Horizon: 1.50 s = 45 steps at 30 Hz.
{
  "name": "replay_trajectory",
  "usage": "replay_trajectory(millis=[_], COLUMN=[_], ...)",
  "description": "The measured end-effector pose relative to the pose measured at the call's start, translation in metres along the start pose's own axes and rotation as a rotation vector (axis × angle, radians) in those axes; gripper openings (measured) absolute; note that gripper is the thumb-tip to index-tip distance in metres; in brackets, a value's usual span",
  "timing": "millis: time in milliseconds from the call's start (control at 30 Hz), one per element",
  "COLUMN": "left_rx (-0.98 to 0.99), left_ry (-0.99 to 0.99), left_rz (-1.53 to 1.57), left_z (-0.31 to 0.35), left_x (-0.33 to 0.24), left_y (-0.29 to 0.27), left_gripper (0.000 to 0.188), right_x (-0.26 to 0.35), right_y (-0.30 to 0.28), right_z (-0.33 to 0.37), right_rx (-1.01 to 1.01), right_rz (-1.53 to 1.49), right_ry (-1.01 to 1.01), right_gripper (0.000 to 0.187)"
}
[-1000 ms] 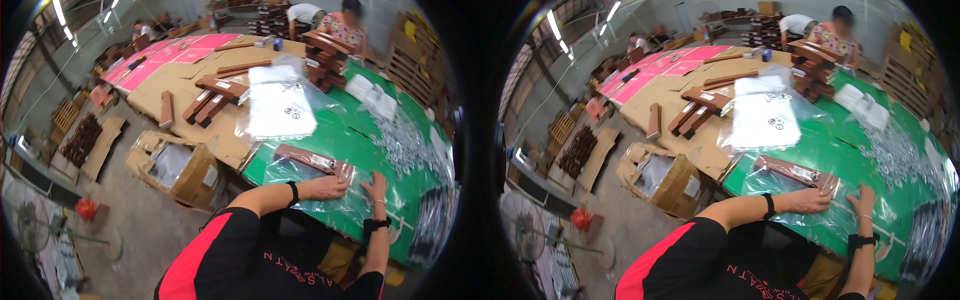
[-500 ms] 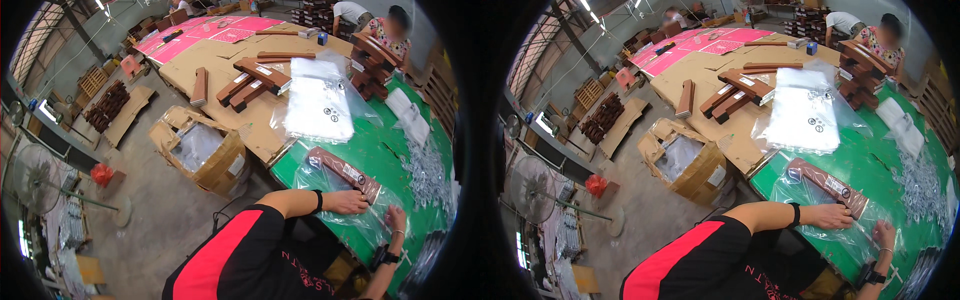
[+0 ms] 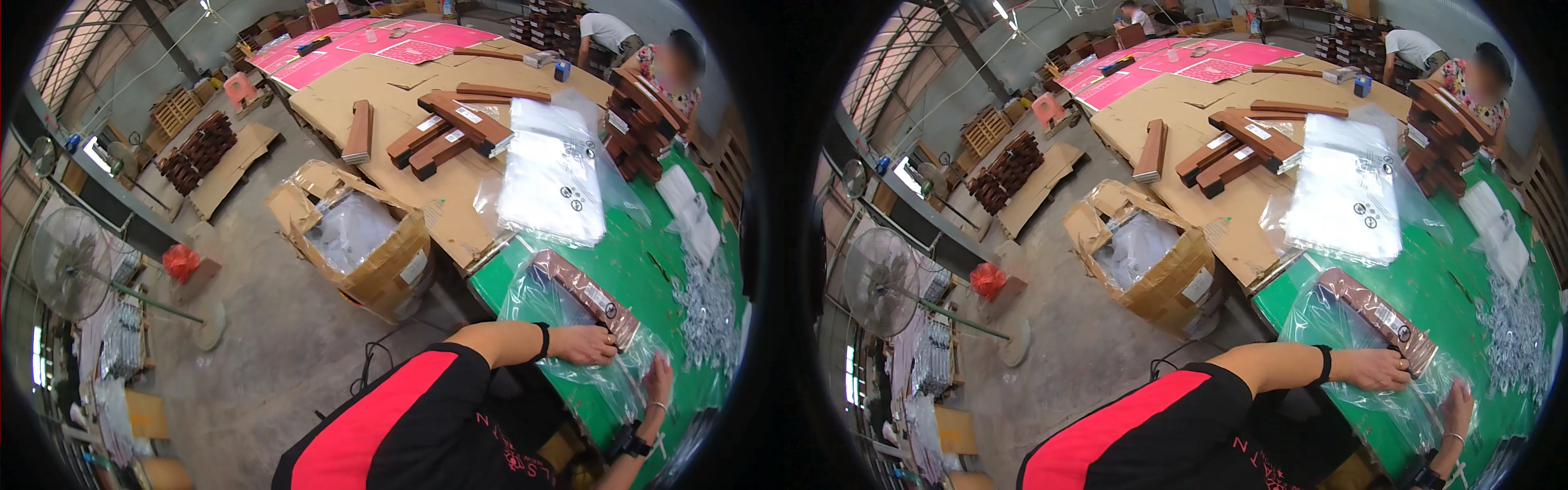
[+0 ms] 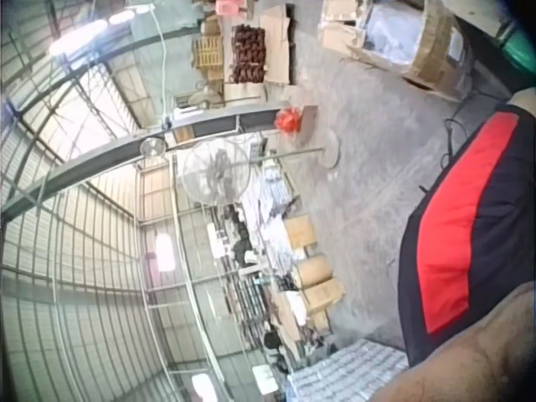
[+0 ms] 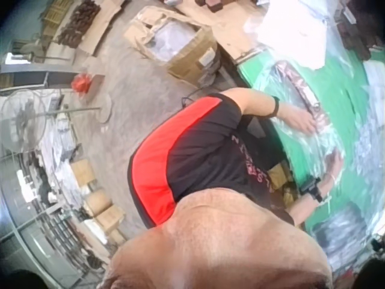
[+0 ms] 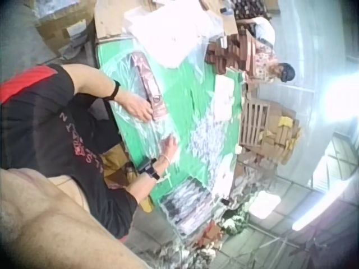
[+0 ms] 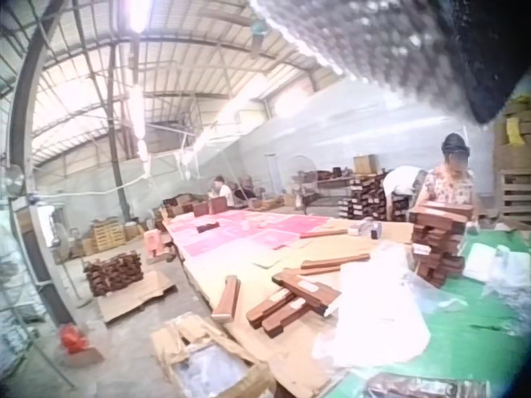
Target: Packaging wooden furniture legs into individual plastic bags.
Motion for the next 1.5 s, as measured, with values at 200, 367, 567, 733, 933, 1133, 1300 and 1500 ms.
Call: replay_trajectory(millis=[200, 367, 567, 733, 933, 1133, 1300, 1500], left_rx=[-0.012, -0.071, -0.107, -0.031, -0.205, -0.209, 0.077, 0.153], left_ry=[0.001, 0.062, -0.025, -0.051, -0.048, -0.023, -0.166, -0.577], left_rz=[0.003, 0.118, 0.073, 0.086, 0.085, -0.029, 0.191, 0.277], left_z=[-0.002, -0.004, 0.0, 0.001, -0.004, -0.003, 0.0, 0.002], left_x=[0.003, -0.004, 0.0, 0.009, 0.017, 0.017, 0.014, 0.011], left_y=[0.006, 0.003, 0.008, 0.021, 0.038, 0.047, 0.051, -0.054], left_gripper=[0.025, 0.029, 0.028, 0.022, 0.023, 0.027, 0.036, 0.031], right_x=[0.004, 0.044, 0.114, 0.112, 0.149, 0.155, 0.151, 0.081], right_y=[-0.007, 0.009, 0.108, 0.167, 0.192, 0.204, 0.204, 0.168], right_z=[-0.011, 0.013, 0.03, 0.024, 0.051, 0.057, 0.053, 0.014], right_rx=[-0.13, -0.134, 0.119, -0.049, -0.265, -0.252, -0.223, -0.114], right_rz=[0.073, 0.033, 0.071, 0.39, 0.863, 0.972, 0.972, 0.516], right_ry=[-0.106, -0.138, -0.132, -0.317, -0.573, -0.468, -0.445, -0.334], right_gripper=[0.034, 0.033, 0.028, 0.03, 0.039, 0.042, 0.041, 0.035])
Point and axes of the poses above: each hand's wrist, its own z-axis away from the middle knuckle, its own y-axis out of the palm, x = y × z, the point moved 8 cm from there along -z, towards the middle knuckle, and after that the axes turned 11 degrees about z, right-handed, at the moved point
